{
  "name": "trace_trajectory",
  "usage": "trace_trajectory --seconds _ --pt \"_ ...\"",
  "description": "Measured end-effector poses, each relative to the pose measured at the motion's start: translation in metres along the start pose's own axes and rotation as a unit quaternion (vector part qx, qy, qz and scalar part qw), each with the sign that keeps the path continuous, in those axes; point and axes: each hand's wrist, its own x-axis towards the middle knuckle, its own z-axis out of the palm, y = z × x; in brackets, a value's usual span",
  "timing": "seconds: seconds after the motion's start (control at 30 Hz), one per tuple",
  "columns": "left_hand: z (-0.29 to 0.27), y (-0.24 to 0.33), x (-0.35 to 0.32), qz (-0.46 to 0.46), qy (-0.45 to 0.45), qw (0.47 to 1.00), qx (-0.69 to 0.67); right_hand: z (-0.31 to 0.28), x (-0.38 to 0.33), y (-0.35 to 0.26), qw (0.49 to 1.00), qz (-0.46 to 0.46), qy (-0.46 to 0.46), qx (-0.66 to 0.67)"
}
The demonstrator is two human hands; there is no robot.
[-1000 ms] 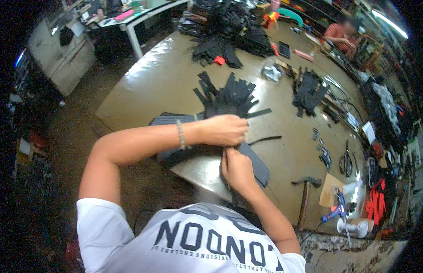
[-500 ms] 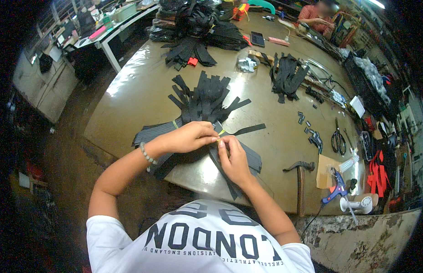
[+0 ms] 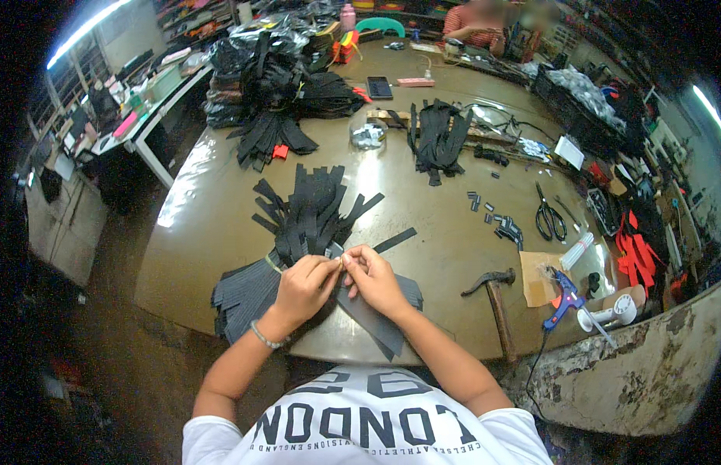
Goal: The person assembles black fabric straps by applying hot glue to attach small rectangular pieces and then bundles the finished straps with a yellow elastic band. The person uses a hot glue gun and handles multiple strap pieces on a cluttered workbench.
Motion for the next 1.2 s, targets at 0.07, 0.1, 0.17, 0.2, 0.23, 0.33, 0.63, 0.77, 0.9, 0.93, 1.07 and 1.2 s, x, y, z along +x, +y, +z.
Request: trace_trajectory --seconds 0.07,0.1,0.17,0.2,0.23,0.33,0.63,0.77,0.9,0.93,1.07,1.2 --pt "0.004 0.002 -0.003 -0.011 0.014 1.000 -0.001 -0.004 0.005 -0.002 0.999 0.044 -0.011 -0.010" --pt "0.005 0.003 -0.004 -0.020 0.025 0.999 -0.001 -0.006 0.007 -0.003 0.997 0.072 -0.018 -0.014" --pt "0.005 0.007 -0.005 -0.045 0.019 0.999 -0.007 -0.007 0.009 -0.004 0.997 0.072 -0.025 -0.006" --pt "0.005 0.009 -0.006 -0.065 0.018 0.998 -0.012 -0.006 0.009 -0.004 0.997 0.072 -0.028 0.007" --pt "0.006 0.012 -0.006 -0.090 0.011 0.996 -0.020 -0.005 0.008 -0.005 0.998 0.065 -0.017 -0.017" --pt "0.006 0.022 -0.012 -0.200 0.000 0.974 -0.105 0.002 -0.002 -0.001 0.998 0.014 0.038 -0.050" --pt "0.004 0.029 -0.023 -0.450 -0.014 0.710 -0.541 0.001 -0.027 0.003 0.922 -0.306 0.035 -0.237" --pt "0.001 0.031 -0.026 -0.455 -0.013 0.726 -0.515 0.004 -0.025 0.004 0.870 -0.379 0.075 -0.306" --pt "0.001 0.033 -0.026 -0.457 -0.016 0.720 -0.522 0.006 -0.027 0.001 0.842 -0.387 0.096 -0.362" --pt "0.000 0.032 -0.026 -0.460 -0.018 0.721 -0.518 0.005 -0.028 0.000 0.829 -0.391 0.099 -0.387" --pt "-0.010 0.026 -0.027 -0.279 -0.016 0.948 -0.153 -0.003 -0.032 -0.006 0.772 -0.370 0.105 -0.506" --pt "-0.020 0.029 -0.029 -0.290 -0.063 0.954 0.035 -0.012 -0.027 -0.011 0.772 -0.315 0.125 -0.538"
